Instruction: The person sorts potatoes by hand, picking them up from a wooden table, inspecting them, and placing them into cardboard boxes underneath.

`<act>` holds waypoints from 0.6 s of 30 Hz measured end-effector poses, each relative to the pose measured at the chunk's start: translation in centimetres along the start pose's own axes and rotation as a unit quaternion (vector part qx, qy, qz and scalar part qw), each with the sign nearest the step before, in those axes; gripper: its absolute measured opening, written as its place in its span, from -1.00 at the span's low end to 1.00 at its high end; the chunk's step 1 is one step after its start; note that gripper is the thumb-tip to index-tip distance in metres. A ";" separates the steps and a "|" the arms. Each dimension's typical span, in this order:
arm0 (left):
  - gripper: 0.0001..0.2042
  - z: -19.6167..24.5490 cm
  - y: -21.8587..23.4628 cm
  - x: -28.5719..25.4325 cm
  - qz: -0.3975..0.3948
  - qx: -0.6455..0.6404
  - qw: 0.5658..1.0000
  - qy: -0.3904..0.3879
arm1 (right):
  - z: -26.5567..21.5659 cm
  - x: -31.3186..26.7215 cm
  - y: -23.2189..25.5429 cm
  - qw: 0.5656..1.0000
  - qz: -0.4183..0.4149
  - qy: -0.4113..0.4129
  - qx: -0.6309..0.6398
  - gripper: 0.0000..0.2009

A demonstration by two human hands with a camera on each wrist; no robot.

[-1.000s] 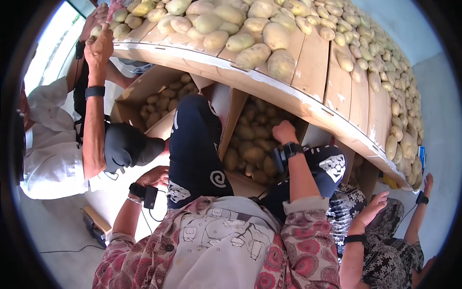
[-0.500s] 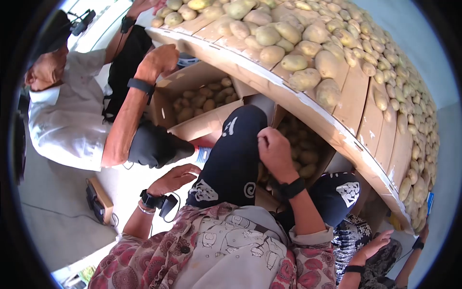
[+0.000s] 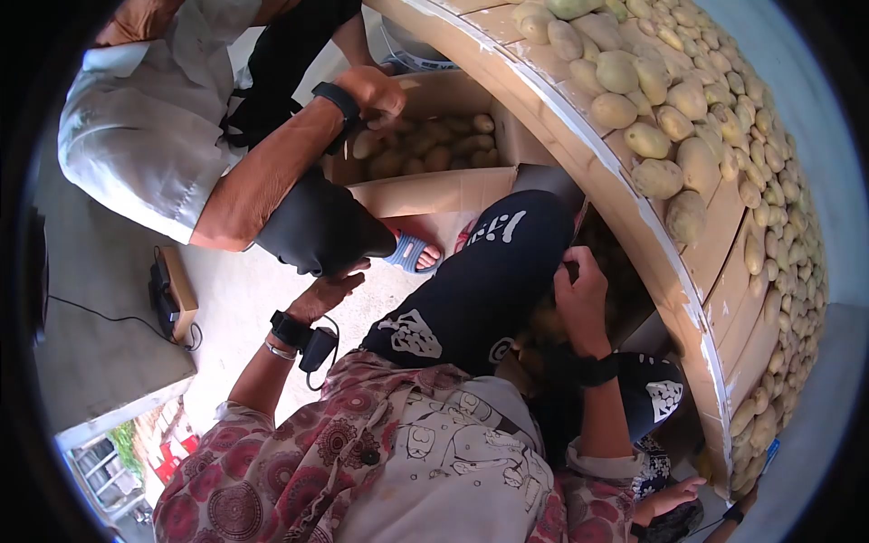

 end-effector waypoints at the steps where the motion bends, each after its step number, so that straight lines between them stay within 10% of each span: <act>1: -0.55 0.2 0.1 -0.4 0.010 -0.056 0.998 0.035 | 0.0 0.1 -0.4 1.000 -0.017 -0.014 0.014 -0.88; 18: -0.75 22.7 -8.6 1.8 -0.099 0.005 0.969 -0.228 | 2.7 -0.4 1.2 0.993 -0.078 0.036 0.075 -0.83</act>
Point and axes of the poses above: each hand's wrist, its own x-axis towards the middle knuckle, its own y-axis out of the back of the hand, z = x × y, the point moved 9 cm from there along x, towards the middle knuckle, and after that the axes turned 8 degrees about -x, right-handed, at the moved point
